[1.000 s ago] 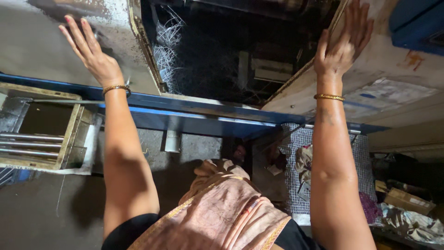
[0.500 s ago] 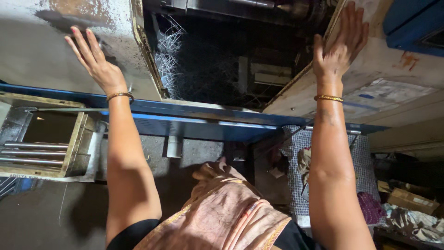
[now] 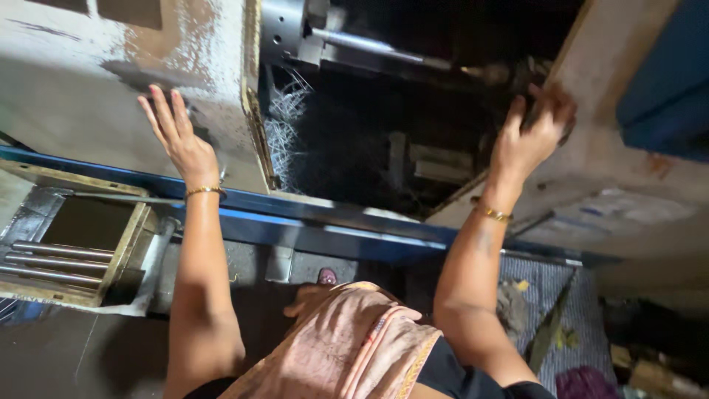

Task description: The person opens a machine door, removes a metal rod, wipes it with a cloth, and places it in a container. They repeat this process for several rods, cleaning each one individually.

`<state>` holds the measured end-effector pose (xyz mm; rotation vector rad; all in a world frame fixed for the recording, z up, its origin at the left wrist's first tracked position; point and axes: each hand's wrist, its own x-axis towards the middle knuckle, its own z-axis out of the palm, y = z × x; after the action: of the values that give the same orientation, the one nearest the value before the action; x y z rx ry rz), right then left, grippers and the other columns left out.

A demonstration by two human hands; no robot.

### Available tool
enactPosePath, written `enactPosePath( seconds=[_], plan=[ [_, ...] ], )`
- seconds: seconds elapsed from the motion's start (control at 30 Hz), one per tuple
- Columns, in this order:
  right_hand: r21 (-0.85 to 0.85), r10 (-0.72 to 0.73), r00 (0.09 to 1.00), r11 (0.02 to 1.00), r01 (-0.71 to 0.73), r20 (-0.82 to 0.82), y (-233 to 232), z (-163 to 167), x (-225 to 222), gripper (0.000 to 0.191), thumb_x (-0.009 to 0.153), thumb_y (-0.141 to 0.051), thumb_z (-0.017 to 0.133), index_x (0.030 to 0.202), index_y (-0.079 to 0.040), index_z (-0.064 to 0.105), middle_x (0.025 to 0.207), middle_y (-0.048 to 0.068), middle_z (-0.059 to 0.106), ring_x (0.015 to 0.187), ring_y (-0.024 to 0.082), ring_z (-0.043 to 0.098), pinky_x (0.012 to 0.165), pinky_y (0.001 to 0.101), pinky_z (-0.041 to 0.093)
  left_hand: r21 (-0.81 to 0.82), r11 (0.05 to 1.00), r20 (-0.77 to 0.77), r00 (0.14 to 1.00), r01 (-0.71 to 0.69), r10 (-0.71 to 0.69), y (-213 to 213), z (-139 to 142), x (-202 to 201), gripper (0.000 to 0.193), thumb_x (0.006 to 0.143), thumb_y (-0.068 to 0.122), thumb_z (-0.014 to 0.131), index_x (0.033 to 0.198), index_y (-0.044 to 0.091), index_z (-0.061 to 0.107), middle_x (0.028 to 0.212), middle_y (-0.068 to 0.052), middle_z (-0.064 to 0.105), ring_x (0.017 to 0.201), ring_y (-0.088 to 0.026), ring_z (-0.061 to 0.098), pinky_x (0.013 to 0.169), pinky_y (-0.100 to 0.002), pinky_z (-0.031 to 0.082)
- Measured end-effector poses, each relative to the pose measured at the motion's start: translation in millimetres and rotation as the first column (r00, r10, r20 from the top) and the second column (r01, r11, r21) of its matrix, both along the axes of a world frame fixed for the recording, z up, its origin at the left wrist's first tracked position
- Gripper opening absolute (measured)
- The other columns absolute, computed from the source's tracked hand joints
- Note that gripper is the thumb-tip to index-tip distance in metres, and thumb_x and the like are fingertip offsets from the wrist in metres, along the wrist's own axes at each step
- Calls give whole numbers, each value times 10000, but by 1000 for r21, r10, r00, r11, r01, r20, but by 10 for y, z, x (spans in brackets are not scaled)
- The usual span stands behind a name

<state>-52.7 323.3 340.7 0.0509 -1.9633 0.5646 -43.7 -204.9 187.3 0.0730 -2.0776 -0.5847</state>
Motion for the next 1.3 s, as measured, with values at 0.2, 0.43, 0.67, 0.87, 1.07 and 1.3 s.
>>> enactPosePath(
  seconds=[0.2,0.43,0.67,0.87,1.07,1.3],
  plan=[
    [-151,494,868,855,-495,-51,-902,-379,-509,114,1056,-60,651,1158,-35,696,1207,119,692,1182,291,653,1139,412,470,-33,999,-20,999,-37,36,-2,15,-64,657,1025,-139,443,1626,124,422,1722,-144,292,1595,-455,229,1332,-531,257],
    [-984,937,315,-173,38,-152,-1538,-1140,-1882,419,931,-288,663,1307,-125,573,1281,84,677,1228,340,613,997,519,531,-57,993,-35,994,-103,101,-12,-100,-156,628,1025,-143,456,1595,122,448,1699,-141,330,1584,-437,277,1315,-524,295],
    [-854,788,452,-511,101,-418,-1906,-1093,-2640,365,1003,-417,718,1179,-111,627,1380,102,641,1308,287,567,1117,512,454,-64,987,-82,987,-145,139,4,-108,-209,632,1029,-160,483,1583,142,449,1680,-129,366,1565,-438,323,1297,-503,351],
    [-843,732,497,-537,0,-466,-1995,-1135,-2746,176,973,-360,647,1106,-245,644,1334,-10,687,1247,204,614,1081,499,421,-87,985,-84,986,-152,145,-34,-111,-229,648,1007,-175,475,1579,129,447,1673,-140,370,1556,-453,327,1285,-511,360],
    [-807,720,473,-590,29,-508,-1953,-1216,-2854,155,987,-316,664,1112,-227,636,1329,37,687,1274,266,607,1136,539,432,-88,984,-84,985,-156,149,-52,-98,-251,661,983,-188,462,1568,119,466,1669,-142,370,1548,-459,335,1277,-504,365],
    [-754,682,506,-650,90,-528,-1845,-1293,-2989,271,959,-343,674,1141,-147,632,1320,91,687,1315,378,595,1144,616,433,-63,987,-75,987,-148,143,-29,-108,-240,676,992,-180,468,1585,143,438,1679,-134,359,1557,-455,328,1284,-504,362]
  ],
)
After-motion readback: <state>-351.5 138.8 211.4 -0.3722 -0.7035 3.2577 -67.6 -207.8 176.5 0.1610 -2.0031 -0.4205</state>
